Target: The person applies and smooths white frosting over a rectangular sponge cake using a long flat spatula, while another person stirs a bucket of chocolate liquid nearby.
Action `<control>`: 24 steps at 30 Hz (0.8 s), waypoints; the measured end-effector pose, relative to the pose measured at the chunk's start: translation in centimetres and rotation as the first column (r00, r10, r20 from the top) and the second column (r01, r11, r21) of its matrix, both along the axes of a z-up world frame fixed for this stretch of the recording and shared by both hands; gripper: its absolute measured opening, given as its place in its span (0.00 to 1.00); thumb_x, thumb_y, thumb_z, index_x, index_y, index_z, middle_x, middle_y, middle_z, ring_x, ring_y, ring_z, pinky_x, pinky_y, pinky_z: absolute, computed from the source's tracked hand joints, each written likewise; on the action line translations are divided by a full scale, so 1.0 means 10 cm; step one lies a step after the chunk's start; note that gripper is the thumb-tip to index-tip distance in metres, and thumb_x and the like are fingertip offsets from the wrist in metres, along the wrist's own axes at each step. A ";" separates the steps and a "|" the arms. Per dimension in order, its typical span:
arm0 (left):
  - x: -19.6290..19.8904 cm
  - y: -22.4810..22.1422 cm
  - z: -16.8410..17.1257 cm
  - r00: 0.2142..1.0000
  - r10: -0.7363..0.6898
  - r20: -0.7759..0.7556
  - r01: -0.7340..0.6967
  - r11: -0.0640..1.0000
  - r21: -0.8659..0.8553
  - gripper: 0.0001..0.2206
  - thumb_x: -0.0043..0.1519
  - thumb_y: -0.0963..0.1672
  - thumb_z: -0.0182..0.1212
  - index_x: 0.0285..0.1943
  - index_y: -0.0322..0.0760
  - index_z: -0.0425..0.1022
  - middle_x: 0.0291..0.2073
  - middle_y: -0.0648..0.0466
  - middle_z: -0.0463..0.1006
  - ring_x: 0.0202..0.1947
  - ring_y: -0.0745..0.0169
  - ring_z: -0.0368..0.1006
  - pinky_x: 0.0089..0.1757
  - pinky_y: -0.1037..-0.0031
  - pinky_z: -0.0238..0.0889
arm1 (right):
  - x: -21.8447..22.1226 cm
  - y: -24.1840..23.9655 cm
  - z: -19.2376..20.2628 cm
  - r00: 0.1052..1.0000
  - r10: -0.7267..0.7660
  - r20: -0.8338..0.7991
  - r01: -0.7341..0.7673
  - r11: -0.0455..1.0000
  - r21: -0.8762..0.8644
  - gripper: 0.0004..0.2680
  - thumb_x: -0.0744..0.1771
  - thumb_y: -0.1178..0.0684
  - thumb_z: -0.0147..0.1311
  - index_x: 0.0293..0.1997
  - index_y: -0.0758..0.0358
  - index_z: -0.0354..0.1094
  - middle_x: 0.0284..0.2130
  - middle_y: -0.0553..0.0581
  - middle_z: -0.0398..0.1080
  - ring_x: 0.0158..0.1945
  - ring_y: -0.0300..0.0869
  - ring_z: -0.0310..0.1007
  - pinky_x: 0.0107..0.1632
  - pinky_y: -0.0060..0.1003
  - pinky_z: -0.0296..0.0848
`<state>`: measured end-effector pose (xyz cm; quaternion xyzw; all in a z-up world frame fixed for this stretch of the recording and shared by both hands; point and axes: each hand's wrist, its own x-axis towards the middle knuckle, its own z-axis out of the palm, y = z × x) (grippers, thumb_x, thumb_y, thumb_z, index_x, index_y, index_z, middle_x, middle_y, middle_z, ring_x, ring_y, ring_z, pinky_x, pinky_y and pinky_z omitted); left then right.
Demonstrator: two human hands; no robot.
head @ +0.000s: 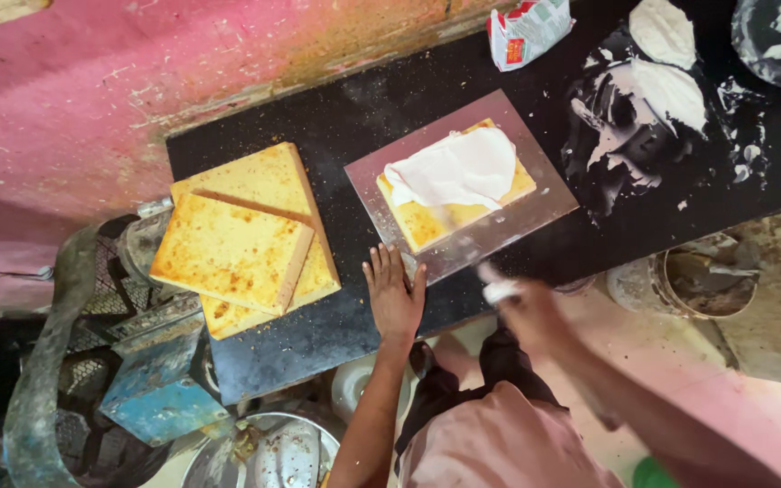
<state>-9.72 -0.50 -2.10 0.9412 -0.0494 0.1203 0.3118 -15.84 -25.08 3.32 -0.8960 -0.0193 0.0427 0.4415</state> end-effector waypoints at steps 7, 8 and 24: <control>0.00 -0.02 -0.02 1.000 -0.013 -0.010 0.013 1.000 -0.002 0.32 0.68 0.53 0.54 0.72 0.21 0.62 0.71 0.32 0.63 0.75 0.36 0.51 0.70 0.51 0.38 | 0.22 0.12 0.45 0.991 0.127 0.028 -0.075 0.738 -0.671 0.23 0.63 0.58 0.53 0.67 0.46 0.65 0.38 0.63 0.68 0.31 0.51 0.77 0.30 0.47 0.77; 0.00 -0.02 -0.01 1.000 0.000 -0.006 0.000 1.000 -0.008 0.31 0.68 0.53 0.55 0.71 0.23 0.63 0.70 0.32 0.63 0.75 0.36 0.51 0.70 0.51 0.38 | 0.32 -0.04 0.48 0.992 0.120 0.026 -0.072 0.737 -0.672 0.23 0.63 0.58 0.53 0.67 0.46 0.65 0.38 0.63 0.68 0.31 0.51 0.77 0.30 0.47 0.77; 0.01 -0.13 0.01 0.999 0.045 0.008 -0.045 0.999 0.013 0.31 0.67 0.52 0.57 0.71 0.22 0.64 0.70 0.32 0.64 0.75 0.35 0.53 0.70 0.50 0.40 | 0.76 -1.74 0.04 0.981 0.000 -0.195 -0.049 0.967 -0.250 0.15 0.65 0.54 0.59 0.58 0.52 0.76 0.34 0.61 0.79 0.32 0.47 0.77 0.36 0.44 0.75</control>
